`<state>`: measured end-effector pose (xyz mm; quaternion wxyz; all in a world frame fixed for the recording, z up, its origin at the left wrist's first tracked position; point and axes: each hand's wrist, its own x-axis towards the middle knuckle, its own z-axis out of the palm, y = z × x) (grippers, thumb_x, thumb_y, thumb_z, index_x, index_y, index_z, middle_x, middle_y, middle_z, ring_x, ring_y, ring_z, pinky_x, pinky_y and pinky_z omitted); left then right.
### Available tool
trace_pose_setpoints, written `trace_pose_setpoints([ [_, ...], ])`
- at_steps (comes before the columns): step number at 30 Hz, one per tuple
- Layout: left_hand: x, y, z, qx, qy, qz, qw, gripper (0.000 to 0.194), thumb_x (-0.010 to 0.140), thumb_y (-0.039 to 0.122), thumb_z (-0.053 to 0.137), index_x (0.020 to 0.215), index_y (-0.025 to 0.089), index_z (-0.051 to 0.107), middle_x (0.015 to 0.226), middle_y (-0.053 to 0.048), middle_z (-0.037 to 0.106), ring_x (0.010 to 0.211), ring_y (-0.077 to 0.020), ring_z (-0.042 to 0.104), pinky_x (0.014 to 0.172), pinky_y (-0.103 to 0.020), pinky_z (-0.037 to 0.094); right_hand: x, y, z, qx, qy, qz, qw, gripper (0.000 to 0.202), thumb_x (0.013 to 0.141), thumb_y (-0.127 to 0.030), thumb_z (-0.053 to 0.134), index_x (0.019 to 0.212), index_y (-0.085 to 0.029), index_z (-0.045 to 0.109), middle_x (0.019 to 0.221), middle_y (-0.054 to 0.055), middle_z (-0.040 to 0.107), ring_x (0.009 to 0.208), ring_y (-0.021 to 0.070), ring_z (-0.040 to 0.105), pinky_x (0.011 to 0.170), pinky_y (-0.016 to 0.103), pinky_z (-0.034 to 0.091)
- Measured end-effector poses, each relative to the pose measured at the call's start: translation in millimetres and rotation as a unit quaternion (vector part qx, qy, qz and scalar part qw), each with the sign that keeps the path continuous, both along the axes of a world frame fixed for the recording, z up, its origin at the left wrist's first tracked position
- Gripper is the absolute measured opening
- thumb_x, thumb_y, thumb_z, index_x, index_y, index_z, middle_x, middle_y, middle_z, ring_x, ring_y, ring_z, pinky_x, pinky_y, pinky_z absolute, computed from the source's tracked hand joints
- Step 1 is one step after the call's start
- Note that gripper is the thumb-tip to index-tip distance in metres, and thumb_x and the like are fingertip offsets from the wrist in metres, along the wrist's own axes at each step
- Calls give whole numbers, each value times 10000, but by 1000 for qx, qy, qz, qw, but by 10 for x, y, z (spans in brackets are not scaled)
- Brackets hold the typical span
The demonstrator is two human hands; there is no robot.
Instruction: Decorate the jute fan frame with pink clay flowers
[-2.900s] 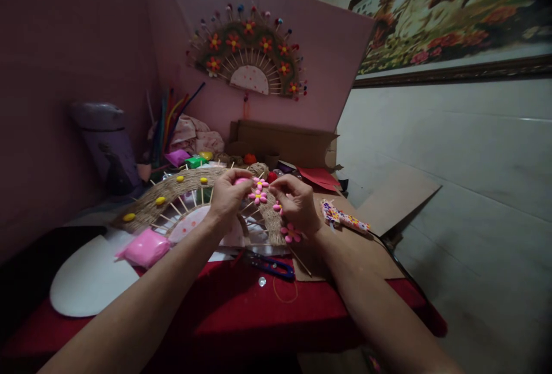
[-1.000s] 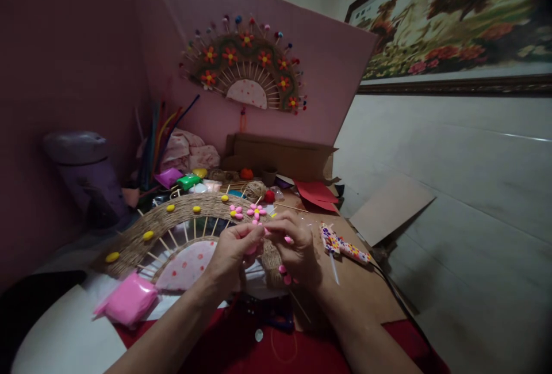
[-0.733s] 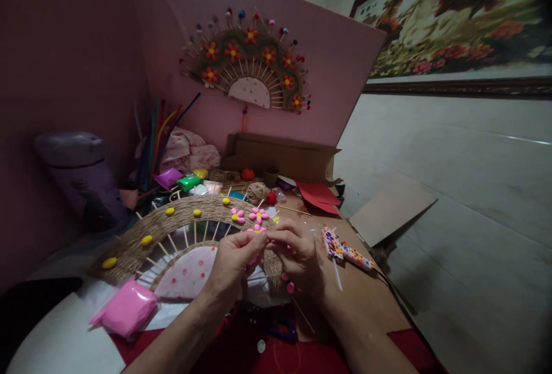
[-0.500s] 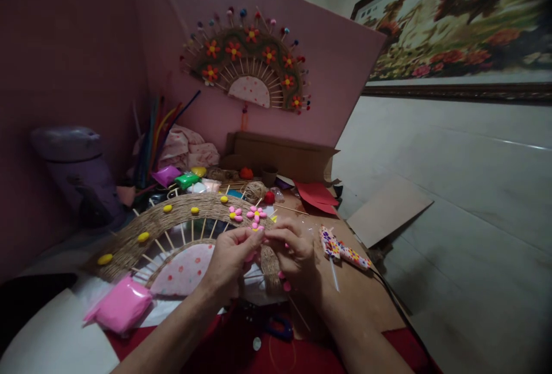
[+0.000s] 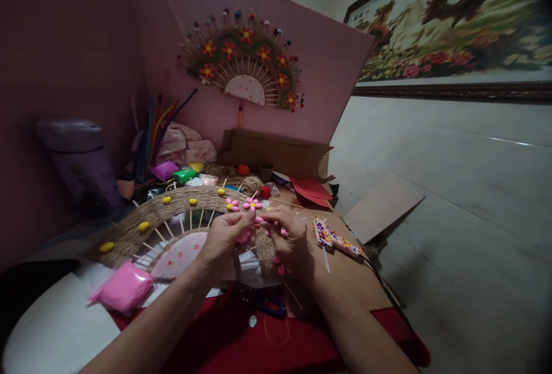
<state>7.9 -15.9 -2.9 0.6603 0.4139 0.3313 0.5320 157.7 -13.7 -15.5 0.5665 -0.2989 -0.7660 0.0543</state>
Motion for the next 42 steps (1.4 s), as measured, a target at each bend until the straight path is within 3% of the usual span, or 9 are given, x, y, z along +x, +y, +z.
trace_pose_setpoints([
  [6,-29,38,-35,-7,-6,-40,999,387,589,448,794,625,115,601,486,18,510,393,-26,352,372,-158,176,-27,-8,7,25,-1,6,1000,129,845,-148,585,923,-221,657,881,49,676,858,171,631,756,331,526],
  [12,-16,39,-35,14,19,-5,1000,424,589,497,777,615,117,592,476,23,508,380,-26,346,368,-160,188,-21,-19,-6,28,-22,-15,999,139,849,-146,570,940,-221,644,898,54,678,840,170,629,709,310,524],
  [17,-6,28,-11,48,35,-19,998,387,585,450,792,605,107,614,459,35,479,374,-22,327,360,-165,182,-7,-13,-13,13,-34,-20,999,123,847,-182,594,957,-214,640,904,54,679,799,163,614,698,309,513],
  [23,19,1,-5,22,30,-11,999,425,593,509,772,626,115,618,474,21,498,401,-43,393,376,-169,230,7,13,-37,12,-36,-28,999,70,866,-220,576,895,-211,639,853,45,665,801,166,612,707,313,503],
  [29,-1,24,-5,48,36,-19,998,357,581,427,799,594,119,619,480,16,520,379,-29,356,358,-171,173,25,24,-52,20,-57,-30,998,129,856,-209,588,973,-237,635,943,47,671,868,175,622,755,326,514],
  [42,-7,54,-69,85,75,3,994,383,659,481,736,620,119,617,462,29,471,368,-25,303,355,-171,156,34,56,-63,56,-77,-38,995,145,880,-174,536,981,-233,622,916,49,665,903,174,624,784,316,513],
])
